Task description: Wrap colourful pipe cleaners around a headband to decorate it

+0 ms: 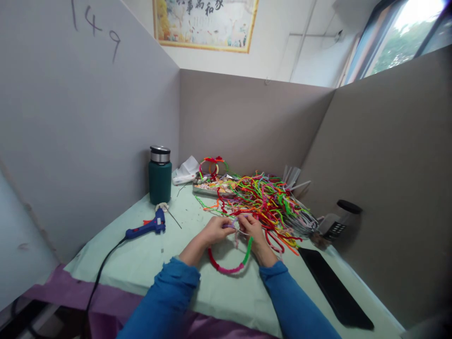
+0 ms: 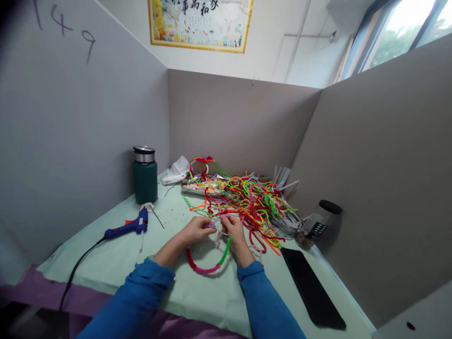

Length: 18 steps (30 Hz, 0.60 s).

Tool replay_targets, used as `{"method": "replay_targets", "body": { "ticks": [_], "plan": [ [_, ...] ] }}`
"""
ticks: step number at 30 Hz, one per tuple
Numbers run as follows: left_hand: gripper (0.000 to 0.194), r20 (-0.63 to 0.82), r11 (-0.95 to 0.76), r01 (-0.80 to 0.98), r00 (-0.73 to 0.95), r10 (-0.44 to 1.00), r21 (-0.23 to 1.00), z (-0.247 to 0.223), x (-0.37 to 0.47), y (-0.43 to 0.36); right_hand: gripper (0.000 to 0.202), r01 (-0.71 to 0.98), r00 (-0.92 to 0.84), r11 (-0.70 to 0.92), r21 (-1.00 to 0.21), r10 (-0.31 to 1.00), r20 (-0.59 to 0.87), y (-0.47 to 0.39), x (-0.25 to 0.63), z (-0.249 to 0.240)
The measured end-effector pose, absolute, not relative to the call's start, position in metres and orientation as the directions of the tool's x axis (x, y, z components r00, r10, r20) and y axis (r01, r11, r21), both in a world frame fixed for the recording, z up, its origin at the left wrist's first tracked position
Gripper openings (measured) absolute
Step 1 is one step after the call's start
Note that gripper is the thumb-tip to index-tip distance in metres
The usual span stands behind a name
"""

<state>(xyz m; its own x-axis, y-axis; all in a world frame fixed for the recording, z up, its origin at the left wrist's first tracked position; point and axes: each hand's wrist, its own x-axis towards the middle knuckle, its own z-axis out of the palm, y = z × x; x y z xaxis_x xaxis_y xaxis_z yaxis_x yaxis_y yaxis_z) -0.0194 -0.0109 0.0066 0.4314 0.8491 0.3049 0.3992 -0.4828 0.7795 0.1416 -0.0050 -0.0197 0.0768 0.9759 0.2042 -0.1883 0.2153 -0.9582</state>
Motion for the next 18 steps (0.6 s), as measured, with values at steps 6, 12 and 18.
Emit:
{"method": "replay_targets", "body": {
  "ticks": [6, 12, 18],
  "plan": [
    [0.019, 0.394, -0.494, 0.437, 0.304, 0.868, 0.751, 0.0093, -0.0210, -0.0090, 0.031, -0.239, 0.040, 0.174, -0.955, 0.985, 0.170, -0.0103, 0.1397, -0.0148],
    [0.018, 0.455, -0.497, 0.427, 0.204, 0.867, 0.755, 0.0107, -0.0225, -0.0082, 0.026, -0.265, -0.069, 0.111, -0.958, 0.989, 0.134, -0.0090, 0.1392, -0.0191],
    [0.024, 0.483, -0.503, 0.383, 0.155, 0.862, 0.775, 0.0104, -0.0233, -0.0074, 0.027, -0.165, -0.172, 0.076, -0.983, 0.979, 0.105, -0.0107, 0.1393, -0.0201]
  ]
}}
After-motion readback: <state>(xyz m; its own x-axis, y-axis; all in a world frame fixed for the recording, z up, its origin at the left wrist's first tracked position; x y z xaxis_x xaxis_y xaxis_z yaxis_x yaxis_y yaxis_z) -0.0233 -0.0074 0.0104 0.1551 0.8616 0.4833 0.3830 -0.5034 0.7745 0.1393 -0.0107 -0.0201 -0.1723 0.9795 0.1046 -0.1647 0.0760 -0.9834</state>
